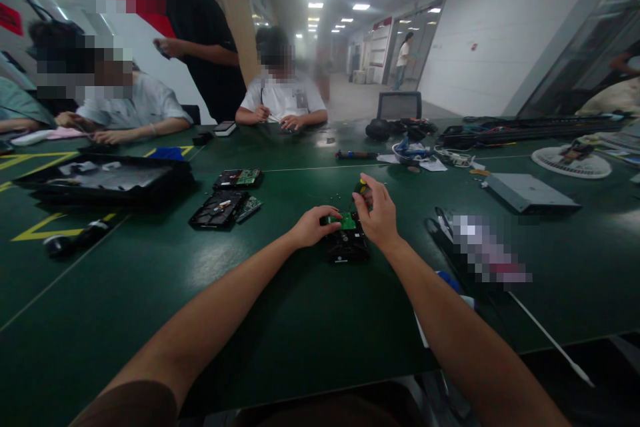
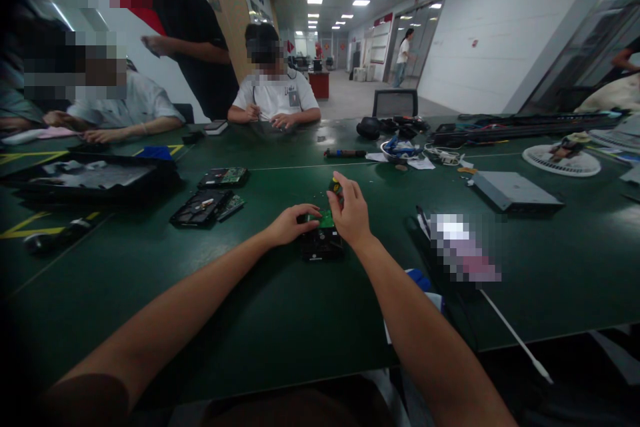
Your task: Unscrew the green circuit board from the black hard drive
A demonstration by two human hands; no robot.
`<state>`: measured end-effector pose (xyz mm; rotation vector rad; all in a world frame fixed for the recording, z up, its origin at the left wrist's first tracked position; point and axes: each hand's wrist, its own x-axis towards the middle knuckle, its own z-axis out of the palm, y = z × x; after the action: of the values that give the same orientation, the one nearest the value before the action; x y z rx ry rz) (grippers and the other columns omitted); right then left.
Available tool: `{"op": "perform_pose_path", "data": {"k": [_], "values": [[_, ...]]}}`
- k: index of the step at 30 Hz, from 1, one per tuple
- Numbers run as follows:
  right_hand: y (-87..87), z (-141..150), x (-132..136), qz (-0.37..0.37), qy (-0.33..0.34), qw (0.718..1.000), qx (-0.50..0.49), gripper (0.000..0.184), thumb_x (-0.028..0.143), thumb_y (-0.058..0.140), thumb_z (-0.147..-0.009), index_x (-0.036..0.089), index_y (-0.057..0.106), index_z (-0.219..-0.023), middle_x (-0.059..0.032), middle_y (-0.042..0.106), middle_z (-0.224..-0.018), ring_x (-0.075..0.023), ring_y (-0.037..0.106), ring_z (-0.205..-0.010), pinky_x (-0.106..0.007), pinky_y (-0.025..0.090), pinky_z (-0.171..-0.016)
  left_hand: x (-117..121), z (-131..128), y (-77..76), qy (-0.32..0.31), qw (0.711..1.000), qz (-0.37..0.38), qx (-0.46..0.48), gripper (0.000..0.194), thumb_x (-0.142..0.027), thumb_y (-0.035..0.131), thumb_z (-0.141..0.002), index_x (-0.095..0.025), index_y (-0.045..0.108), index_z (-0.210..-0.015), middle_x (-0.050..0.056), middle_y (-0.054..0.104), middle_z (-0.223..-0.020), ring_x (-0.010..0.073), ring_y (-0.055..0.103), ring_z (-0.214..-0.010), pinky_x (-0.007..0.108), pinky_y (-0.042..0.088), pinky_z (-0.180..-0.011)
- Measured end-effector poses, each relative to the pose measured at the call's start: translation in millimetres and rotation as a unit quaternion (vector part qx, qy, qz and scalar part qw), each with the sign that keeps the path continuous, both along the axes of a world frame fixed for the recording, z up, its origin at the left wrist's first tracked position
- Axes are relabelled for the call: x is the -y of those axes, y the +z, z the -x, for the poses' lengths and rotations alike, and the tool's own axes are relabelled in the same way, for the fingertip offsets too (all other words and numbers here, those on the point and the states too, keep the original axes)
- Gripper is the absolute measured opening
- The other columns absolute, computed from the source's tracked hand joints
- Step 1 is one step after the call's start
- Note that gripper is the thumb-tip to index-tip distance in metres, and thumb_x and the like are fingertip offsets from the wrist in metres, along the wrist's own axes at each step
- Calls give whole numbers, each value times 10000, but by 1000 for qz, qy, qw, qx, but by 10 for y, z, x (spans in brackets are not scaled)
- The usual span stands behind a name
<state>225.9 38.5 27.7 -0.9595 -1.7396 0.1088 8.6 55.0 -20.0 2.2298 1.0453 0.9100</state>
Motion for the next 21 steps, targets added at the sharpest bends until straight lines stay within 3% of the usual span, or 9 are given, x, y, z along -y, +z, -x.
{"op": "perform_pose_path", "data": {"k": [3, 6, 16, 21], "values": [[11, 31, 37, 68, 64, 992, -79, 451, 434, 536, -993, 336, 475, -1429, -74, 659, -1232, -174, 689, -719, -373, 606, -693, 3, -4, 11, 0, 1000, 3, 3, 260, -308, 719, -874, -242, 721, -1126, 67, 679, -1280, 244, 631, -1193, 438, 455, -1078], [41, 77, 75, 123, 123, 976, -134, 392, 477, 476, -1014, 367, 489, -1390, -46, 670, -1202, -142, 704, -683, -290, 580, -569, 1, -8, 14, -6, 1000, 7, 10, 258, -292, 720, -870, -243, 725, -1123, 65, 688, -1266, 242, 641, -1175, 436, 459, -1075], [85, 113, 42, 206, 197, 933, -221, 402, 520, 521, -984, 324, 577, -1330, -18, 661, -979, -110, 674, -627, -245, 550, -521, -6, -3, 11, -13, 999, 14, 31, 259, -292, 727, -862, -239, 730, -1115, 67, 705, -1238, 242, 638, -1192, 438, 449, -1089], [98, 108, 28, 259, 240, 893, -278, 344, 527, 629, -915, 257, 626, -1128, -41, 674, -1093, -125, 712, -660, -260, 584, -553, 9, 9, 33, -13, 1000, 16, 17, 270, -310, 717, -871, -242, 725, -1132, 64, 703, -1243, 242, 642, -1184, 435, 448, -1091]]}}
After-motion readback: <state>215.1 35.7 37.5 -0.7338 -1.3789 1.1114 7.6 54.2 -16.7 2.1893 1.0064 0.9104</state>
